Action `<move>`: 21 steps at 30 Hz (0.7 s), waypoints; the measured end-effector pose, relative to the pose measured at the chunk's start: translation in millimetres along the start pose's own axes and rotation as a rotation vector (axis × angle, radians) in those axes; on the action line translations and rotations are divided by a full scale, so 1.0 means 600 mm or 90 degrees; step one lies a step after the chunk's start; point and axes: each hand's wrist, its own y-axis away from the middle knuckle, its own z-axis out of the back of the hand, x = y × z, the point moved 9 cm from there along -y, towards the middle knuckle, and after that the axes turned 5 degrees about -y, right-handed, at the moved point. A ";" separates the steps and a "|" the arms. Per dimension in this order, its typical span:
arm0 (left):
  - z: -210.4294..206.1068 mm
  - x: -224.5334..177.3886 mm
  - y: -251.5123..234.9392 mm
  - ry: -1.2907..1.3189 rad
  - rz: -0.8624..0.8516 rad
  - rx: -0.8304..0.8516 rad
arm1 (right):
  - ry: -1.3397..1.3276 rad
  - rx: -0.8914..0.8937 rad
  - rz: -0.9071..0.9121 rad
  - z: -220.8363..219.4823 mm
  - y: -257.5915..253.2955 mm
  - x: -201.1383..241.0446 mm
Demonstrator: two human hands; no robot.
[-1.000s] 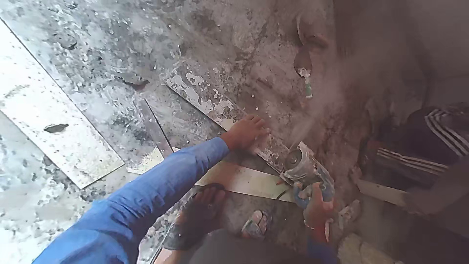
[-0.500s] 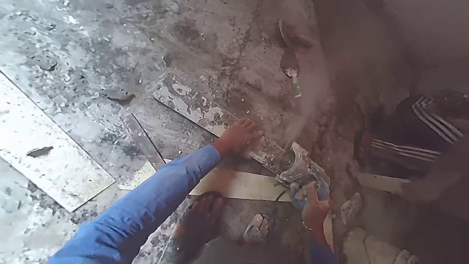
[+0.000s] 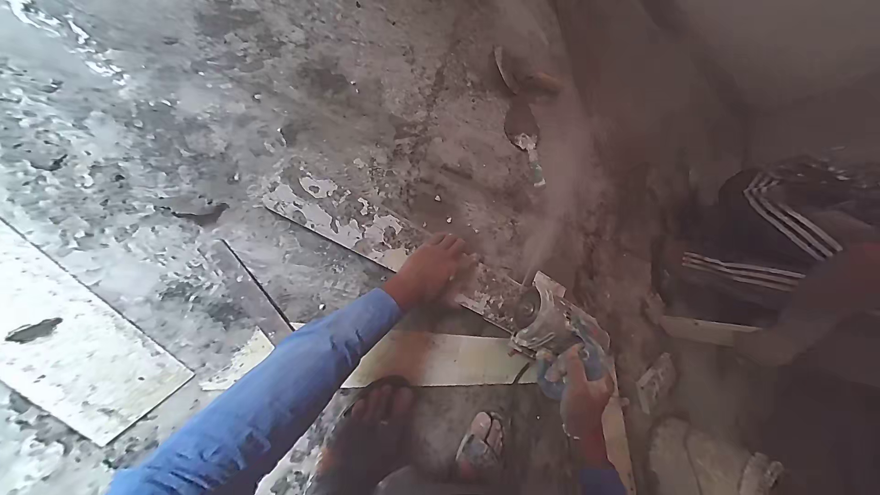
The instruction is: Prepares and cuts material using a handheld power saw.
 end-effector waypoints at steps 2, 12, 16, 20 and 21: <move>0.001 0.000 -0.001 -0.003 0.000 0.009 | 0.015 -0.002 0.006 0.002 0.001 0.000; 0.020 -0.008 0.000 0.020 -0.006 0.033 | 0.054 0.011 -0.012 0.004 0.010 0.014; 0.019 -0.007 0.004 0.026 -0.003 0.018 | 0.089 -0.005 -0.014 0.008 0.016 0.009; 0.018 -0.008 0.005 0.007 -0.007 -0.015 | 0.065 0.002 -0.004 0.010 0.018 -0.005; 0.019 -0.007 0.005 0.003 -0.005 -0.018 | 0.057 0.001 0.008 0.011 0.018 -0.006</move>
